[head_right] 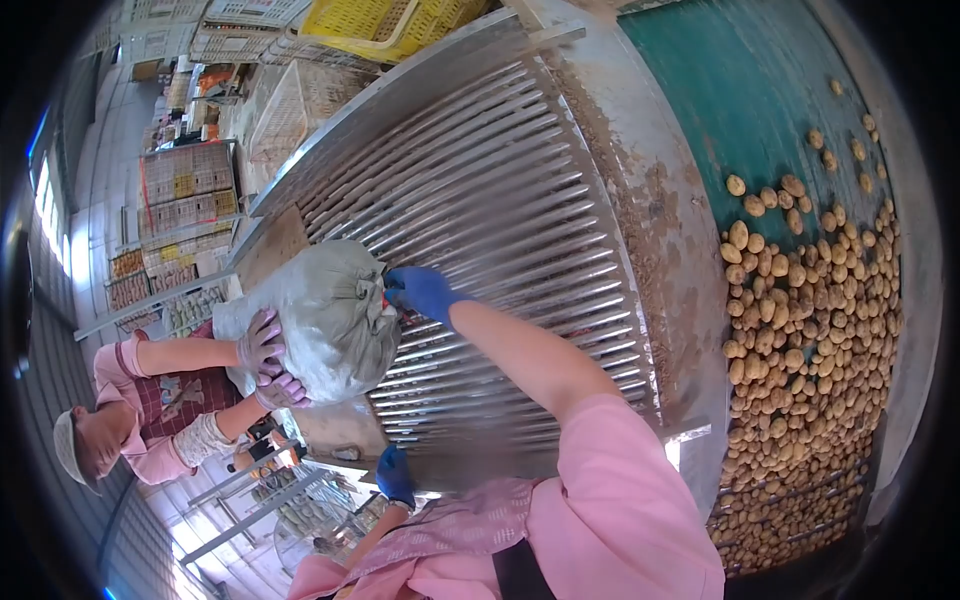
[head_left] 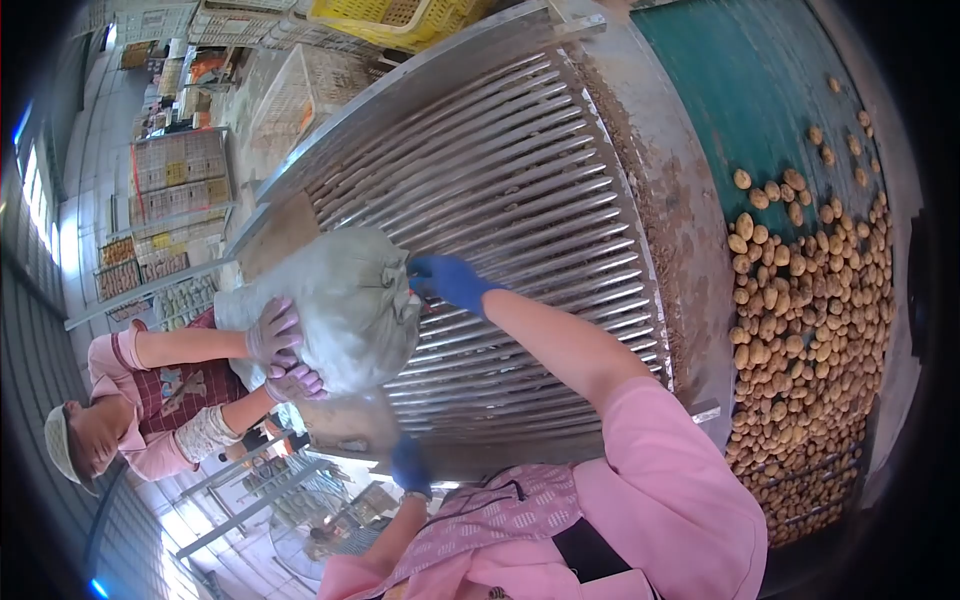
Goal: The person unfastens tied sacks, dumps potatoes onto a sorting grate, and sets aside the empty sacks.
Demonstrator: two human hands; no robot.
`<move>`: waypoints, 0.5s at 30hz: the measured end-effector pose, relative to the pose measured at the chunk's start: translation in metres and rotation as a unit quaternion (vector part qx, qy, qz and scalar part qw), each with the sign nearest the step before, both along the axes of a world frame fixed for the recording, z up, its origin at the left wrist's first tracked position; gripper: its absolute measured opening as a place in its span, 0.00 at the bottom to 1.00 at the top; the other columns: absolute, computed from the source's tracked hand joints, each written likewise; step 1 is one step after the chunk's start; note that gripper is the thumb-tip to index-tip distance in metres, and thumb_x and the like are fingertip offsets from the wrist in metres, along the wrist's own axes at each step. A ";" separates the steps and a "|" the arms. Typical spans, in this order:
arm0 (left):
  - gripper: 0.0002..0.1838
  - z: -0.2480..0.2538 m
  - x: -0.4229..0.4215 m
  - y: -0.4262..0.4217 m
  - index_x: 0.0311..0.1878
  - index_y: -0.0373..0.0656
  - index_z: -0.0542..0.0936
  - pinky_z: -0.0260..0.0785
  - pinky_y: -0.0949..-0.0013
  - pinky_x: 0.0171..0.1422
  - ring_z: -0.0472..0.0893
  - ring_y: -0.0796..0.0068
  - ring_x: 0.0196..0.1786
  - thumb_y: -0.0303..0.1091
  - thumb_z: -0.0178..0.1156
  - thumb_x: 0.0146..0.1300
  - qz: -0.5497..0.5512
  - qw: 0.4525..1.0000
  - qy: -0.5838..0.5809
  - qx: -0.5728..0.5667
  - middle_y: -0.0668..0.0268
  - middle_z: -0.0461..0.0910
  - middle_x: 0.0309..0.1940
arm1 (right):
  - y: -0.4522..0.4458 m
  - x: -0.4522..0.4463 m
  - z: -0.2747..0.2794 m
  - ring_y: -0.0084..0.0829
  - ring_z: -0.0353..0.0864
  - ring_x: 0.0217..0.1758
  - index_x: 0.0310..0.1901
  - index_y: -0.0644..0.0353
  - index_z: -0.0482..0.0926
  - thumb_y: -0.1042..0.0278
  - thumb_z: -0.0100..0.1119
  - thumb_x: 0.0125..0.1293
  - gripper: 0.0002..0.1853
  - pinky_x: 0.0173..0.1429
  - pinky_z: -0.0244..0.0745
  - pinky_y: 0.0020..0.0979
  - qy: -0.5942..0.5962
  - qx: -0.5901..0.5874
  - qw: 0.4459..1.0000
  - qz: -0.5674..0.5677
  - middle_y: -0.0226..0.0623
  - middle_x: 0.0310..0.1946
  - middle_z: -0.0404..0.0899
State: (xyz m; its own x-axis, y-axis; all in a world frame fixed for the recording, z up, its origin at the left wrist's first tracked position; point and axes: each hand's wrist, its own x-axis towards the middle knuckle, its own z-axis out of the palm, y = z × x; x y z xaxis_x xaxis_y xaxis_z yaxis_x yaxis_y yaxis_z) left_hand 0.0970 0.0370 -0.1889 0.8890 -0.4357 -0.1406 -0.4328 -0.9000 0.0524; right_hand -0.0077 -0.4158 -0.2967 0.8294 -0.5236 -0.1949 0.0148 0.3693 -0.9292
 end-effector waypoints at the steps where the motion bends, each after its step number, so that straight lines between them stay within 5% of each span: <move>1: 0.20 -0.001 0.000 -0.002 0.53 0.40 0.84 0.75 0.64 0.53 0.84 0.68 0.44 0.44 0.61 0.65 -0.008 1.000 -0.003 0.006 0.59 0.87 0.42 | -0.006 0.002 0.000 0.41 0.86 0.47 0.52 0.56 0.83 0.52 0.61 0.65 0.20 0.53 0.79 0.40 0.017 -0.074 0.997 -0.005 0.44 0.43 0.86; 4: 0.20 0.004 -0.010 -0.012 0.53 0.39 0.84 0.75 0.64 0.52 0.84 0.68 0.44 0.44 0.61 0.66 -0.001 1.000 0.006 0.009 0.59 0.87 0.41 | -0.023 0.010 0.002 0.46 0.86 0.44 0.39 0.53 0.86 0.57 0.60 0.61 0.11 0.48 0.80 0.43 0.085 -0.316 0.945 0.012 0.46 0.37 0.86; 7: 0.20 0.007 -0.013 -0.021 0.53 0.39 0.84 0.75 0.64 0.52 0.84 0.68 0.44 0.44 0.61 0.66 0.034 0.999 0.032 0.004 0.59 0.87 0.41 | -0.041 0.022 -0.007 0.47 0.86 0.45 0.40 0.51 0.87 0.58 0.60 0.63 0.11 0.49 0.80 0.42 0.056 -0.375 0.922 0.084 0.47 0.37 0.86; 15: 0.20 0.000 -0.010 -0.025 0.54 0.40 0.84 0.75 0.64 0.53 0.85 0.66 0.45 0.44 0.63 0.64 0.038 0.999 0.019 0.017 0.58 0.87 0.43 | -0.064 0.010 0.011 0.46 0.86 0.47 0.44 0.55 0.86 0.55 0.62 0.61 0.15 0.53 0.79 0.41 0.051 -0.302 0.932 0.193 0.46 0.43 0.86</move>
